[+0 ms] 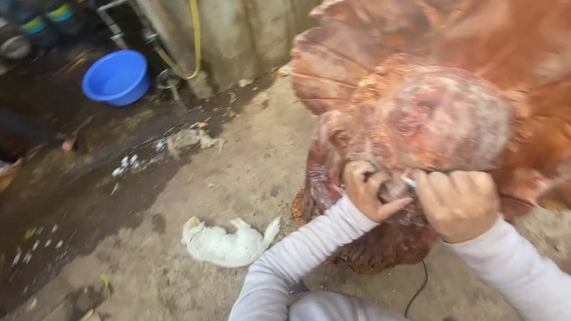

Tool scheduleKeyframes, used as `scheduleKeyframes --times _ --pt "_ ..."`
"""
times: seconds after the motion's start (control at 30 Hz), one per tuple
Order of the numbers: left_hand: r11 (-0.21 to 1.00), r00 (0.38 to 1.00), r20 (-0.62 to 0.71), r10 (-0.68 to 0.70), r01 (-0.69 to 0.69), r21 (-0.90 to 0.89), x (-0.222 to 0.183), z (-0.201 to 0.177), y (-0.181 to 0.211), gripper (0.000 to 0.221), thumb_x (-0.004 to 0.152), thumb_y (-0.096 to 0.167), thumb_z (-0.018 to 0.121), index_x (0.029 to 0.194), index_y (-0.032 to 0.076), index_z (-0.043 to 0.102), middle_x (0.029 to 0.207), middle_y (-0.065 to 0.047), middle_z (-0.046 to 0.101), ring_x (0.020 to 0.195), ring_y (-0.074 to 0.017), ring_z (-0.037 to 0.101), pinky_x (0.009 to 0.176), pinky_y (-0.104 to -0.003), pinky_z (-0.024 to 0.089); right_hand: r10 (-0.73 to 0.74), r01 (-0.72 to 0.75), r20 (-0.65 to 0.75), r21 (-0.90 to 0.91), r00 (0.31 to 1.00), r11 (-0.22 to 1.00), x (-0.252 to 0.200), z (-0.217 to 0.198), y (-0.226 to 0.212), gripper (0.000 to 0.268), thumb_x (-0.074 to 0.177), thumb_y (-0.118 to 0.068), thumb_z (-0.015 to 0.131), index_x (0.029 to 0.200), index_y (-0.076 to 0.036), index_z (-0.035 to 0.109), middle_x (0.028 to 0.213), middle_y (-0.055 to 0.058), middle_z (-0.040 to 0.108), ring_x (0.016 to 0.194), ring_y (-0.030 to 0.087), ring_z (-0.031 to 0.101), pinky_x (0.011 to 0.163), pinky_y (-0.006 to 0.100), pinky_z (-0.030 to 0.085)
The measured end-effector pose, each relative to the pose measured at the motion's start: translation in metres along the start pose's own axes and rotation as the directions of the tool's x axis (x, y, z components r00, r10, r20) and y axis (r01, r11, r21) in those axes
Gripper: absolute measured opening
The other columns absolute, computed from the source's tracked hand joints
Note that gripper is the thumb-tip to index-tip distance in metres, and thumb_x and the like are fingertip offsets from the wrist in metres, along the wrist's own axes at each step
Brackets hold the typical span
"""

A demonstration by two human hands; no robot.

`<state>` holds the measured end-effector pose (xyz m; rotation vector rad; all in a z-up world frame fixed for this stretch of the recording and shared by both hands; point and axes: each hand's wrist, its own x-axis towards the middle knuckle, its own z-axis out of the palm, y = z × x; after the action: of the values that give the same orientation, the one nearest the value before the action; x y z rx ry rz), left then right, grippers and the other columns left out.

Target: Sanding and refining the details of a large wooden sculpture using sandpaper and a small hand tool.

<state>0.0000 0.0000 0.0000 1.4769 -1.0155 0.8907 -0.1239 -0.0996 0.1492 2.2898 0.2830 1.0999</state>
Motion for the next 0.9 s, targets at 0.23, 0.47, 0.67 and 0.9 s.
scheduleKeyframes --times 0.23,0.47,0.67,0.9 --pt "0.998 0.998 0.018 -0.057 0.057 0.001 -0.008 -0.001 0.002 0.060 0.086 0.065 0.061 0.114 0.013 0.054 0.103 -0.012 0.047 0.100 -0.0343 0.055 0.092 -0.050 0.044 -0.007 -0.008 -0.106 -0.138 0.994 0.990 -0.009 0.025 -0.013 0.030 0.112 -0.018 0.061 0.120 -0.026 0.089 0.071 -0.006 0.051 0.060 0.016 0.045 0.080 0.033 0.035" --pt "0.987 0.985 0.071 -0.157 0.158 -0.009 -0.027 0.009 -0.003 0.069 0.078 0.070 0.062 0.119 0.015 0.054 0.108 -0.009 0.047 0.102 -0.0304 0.052 0.093 -0.045 0.040 0.154 -0.168 0.081 0.196 0.985 0.966 -0.052 0.045 -0.014 0.014 0.118 -0.012 0.069 0.107 -0.011 0.079 0.083 0.012 0.054 0.071 0.034 0.051 0.074 0.045 0.044" --pt "0.992 0.991 0.056 -0.123 0.125 -0.034 -0.032 0.012 -0.007 0.068 0.081 0.068 0.060 0.119 0.011 0.054 0.113 -0.014 0.049 0.107 -0.0365 0.055 0.097 -0.050 0.045 0.078 -0.078 0.006 0.090 0.997 0.993 -0.037 0.035 -0.014 0.026 0.123 -0.015 0.064 0.103 -0.010 0.080 0.080 0.009 0.052 0.069 0.030 0.048 0.071 0.041 0.041" --pt "0.992 0.988 0.090 -0.125 0.127 -0.014 -0.027 0.007 -0.006 0.067 0.082 0.069 0.062 0.121 0.016 0.054 0.107 -0.010 0.046 0.108 -0.0372 0.055 0.097 -0.051 0.044 0.071 -0.064 -0.100 0.076 0.992 0.995 -0.034 0.045 -0.012 0.028 0.118 -0.022 0.067 0.104 -0.014 0.090 0.068 0.004 0.046 0.061 0.027 0.040 0.068 0.042 0.030"
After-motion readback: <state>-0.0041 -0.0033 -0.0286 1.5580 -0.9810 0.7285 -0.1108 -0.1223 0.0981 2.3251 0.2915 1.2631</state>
